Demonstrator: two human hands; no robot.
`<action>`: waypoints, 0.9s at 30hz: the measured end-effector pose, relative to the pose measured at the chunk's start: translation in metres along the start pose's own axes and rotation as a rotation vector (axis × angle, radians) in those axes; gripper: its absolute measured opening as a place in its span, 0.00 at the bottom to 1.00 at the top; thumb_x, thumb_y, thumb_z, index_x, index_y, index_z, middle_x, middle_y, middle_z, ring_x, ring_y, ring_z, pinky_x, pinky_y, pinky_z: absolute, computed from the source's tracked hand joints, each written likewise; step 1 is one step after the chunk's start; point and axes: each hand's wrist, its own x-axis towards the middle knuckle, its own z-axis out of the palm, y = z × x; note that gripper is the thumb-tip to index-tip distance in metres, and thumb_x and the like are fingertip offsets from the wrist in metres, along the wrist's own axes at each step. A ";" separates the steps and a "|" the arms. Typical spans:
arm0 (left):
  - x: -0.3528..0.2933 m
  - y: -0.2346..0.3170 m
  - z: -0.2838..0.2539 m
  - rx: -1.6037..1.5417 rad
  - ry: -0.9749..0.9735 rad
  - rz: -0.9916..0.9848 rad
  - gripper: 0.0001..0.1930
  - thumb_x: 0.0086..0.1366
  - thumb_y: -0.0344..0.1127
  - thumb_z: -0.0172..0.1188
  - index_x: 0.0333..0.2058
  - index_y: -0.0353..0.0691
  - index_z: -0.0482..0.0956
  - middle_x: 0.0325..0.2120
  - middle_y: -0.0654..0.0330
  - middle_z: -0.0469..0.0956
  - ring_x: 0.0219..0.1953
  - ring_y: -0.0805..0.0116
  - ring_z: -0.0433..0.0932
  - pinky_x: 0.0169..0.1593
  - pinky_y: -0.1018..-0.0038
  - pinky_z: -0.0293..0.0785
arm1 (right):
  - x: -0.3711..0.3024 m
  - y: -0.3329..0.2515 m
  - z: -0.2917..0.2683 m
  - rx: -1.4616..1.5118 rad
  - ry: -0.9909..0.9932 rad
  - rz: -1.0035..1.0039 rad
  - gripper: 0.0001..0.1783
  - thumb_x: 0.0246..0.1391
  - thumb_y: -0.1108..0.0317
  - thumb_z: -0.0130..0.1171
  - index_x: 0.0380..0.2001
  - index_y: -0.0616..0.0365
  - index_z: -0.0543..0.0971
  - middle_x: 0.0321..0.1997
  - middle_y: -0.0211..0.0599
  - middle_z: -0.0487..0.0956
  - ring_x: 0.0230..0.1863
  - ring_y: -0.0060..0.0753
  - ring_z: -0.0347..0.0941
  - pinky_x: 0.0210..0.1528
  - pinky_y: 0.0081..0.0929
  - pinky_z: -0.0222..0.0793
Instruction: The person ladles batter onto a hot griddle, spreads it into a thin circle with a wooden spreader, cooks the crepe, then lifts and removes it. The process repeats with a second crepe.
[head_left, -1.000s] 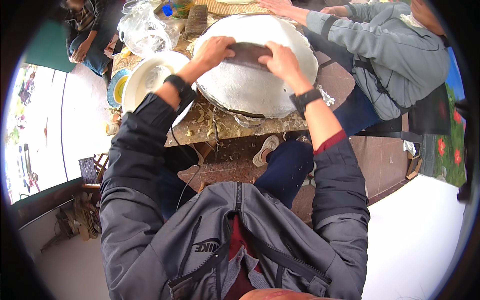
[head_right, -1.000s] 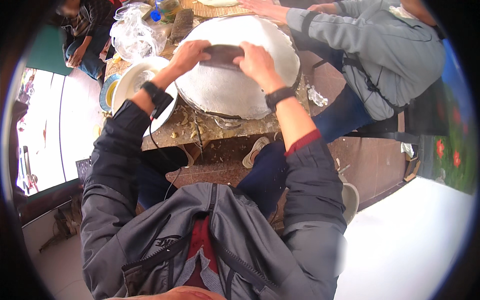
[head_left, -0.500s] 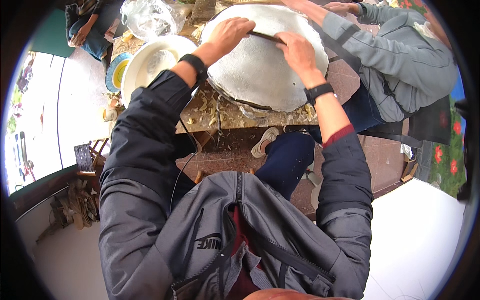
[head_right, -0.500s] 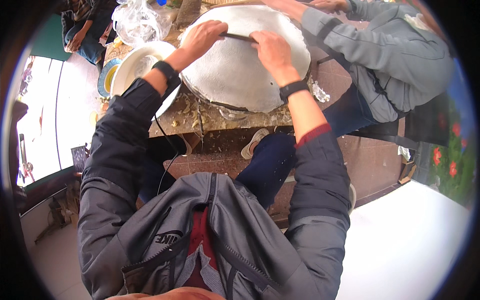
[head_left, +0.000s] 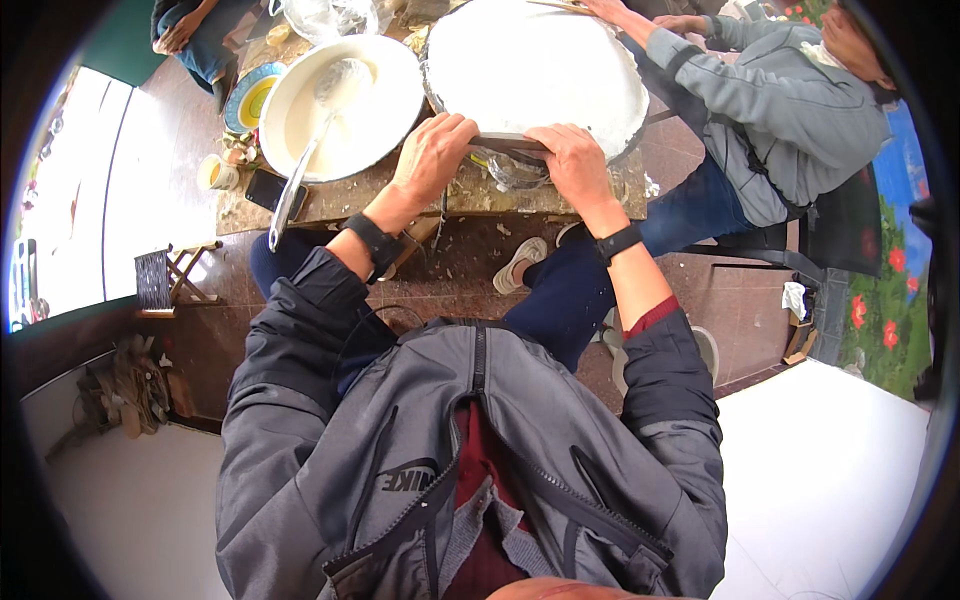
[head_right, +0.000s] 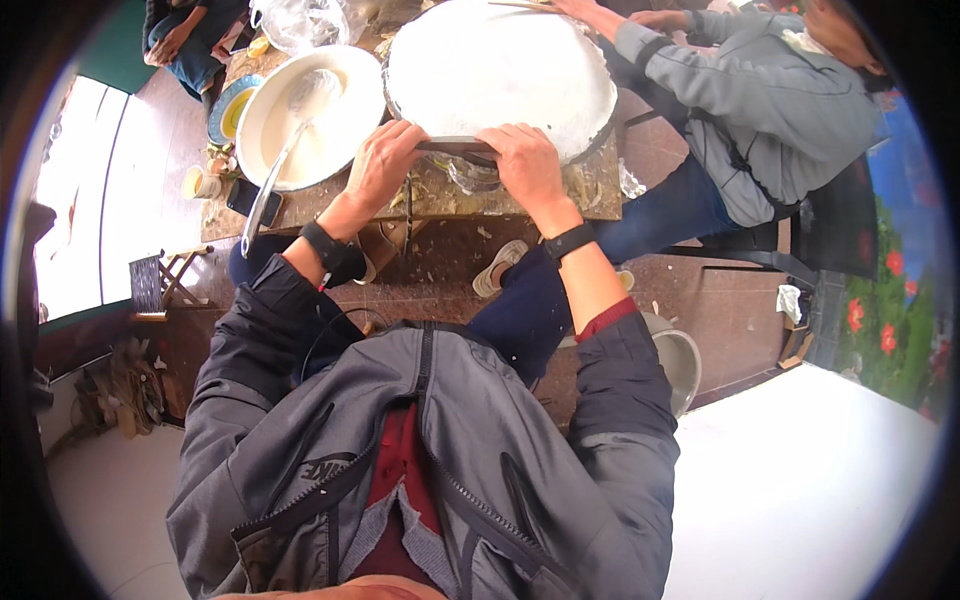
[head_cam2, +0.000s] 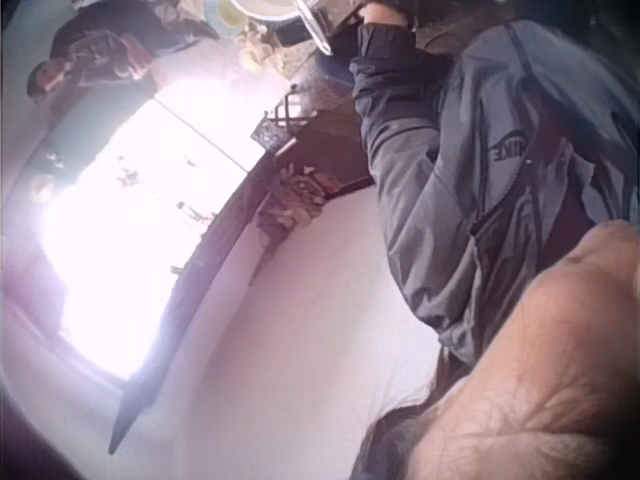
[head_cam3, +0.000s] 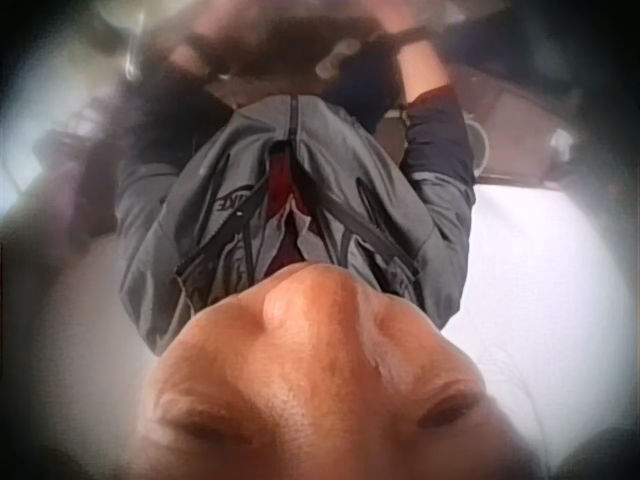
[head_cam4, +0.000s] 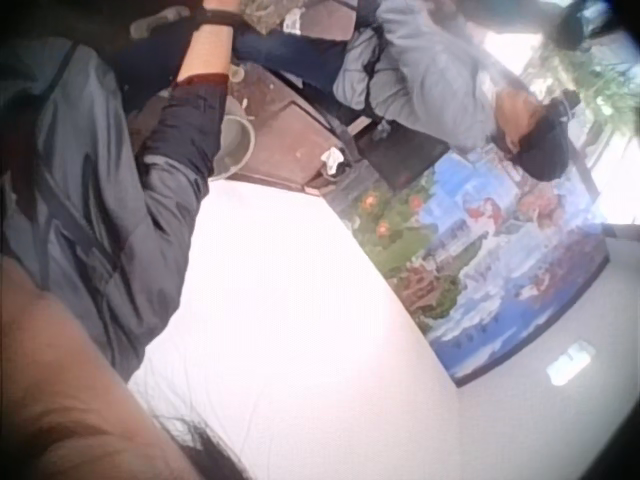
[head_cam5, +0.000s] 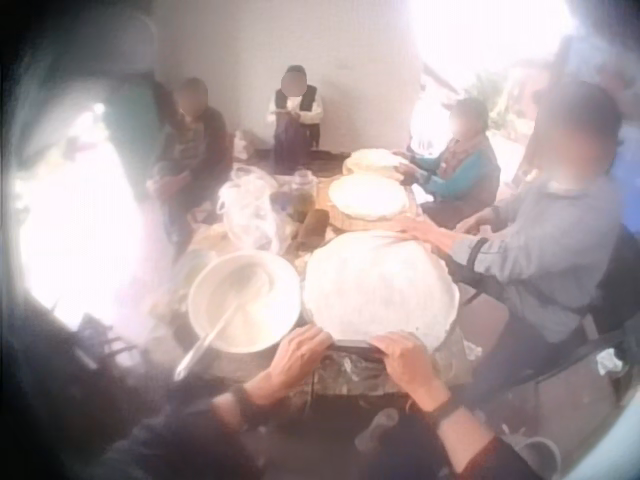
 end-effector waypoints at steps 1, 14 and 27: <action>-0.003 0.005 0.002 0.000 0.022 -0.016 0.09 0.51 0.27 0.62 0.32 0.40 0.72 0.27 0.58 0.73 0.34 0.58 0.74 0.38 0.66 0.71 | -0.002 0.001 -0.002 -0.003 -0.007 -0.012 0.14 0.43 0.77 0.60 0.37 0.54 0.80 0.34 0.34 0.80 0.39 0.41 0.75 0.44 0.36 0.69; -0.009 0.004 0.009 -0.027 0.097 -0.002 0.10 0.51 0.29 0.63 0.32 0.40 0.72 0.26 0.58 0.72 0.32 0.57 0.73 0.37 0.65 0.70 | -0.003 -0.004 -0.005 -0.005 -0.044 0.011 0.12 0.46 0.76 0.57 0.36 0.54 0.80 0.33 0.36 0.80 0.38 0.43 0.75 0.44 0.36 0.68; -0.023 0.000 0.015 -0.026 0.181 -0.001 0.05 0.54 0.27 0.54 0.32 0.40 0.72 0.27 0.60 0.73 0.34 0.60 0.73 0.40 0.67 0.70 | -0.021 -0.030 0.005 -0.206 0.088 -0.003 0.17 0.43 0.78 0.55 0.39 0.52 0.79 0.37 0.31 0.79 0.43 0.36 0.73 0.47 0.33 0.67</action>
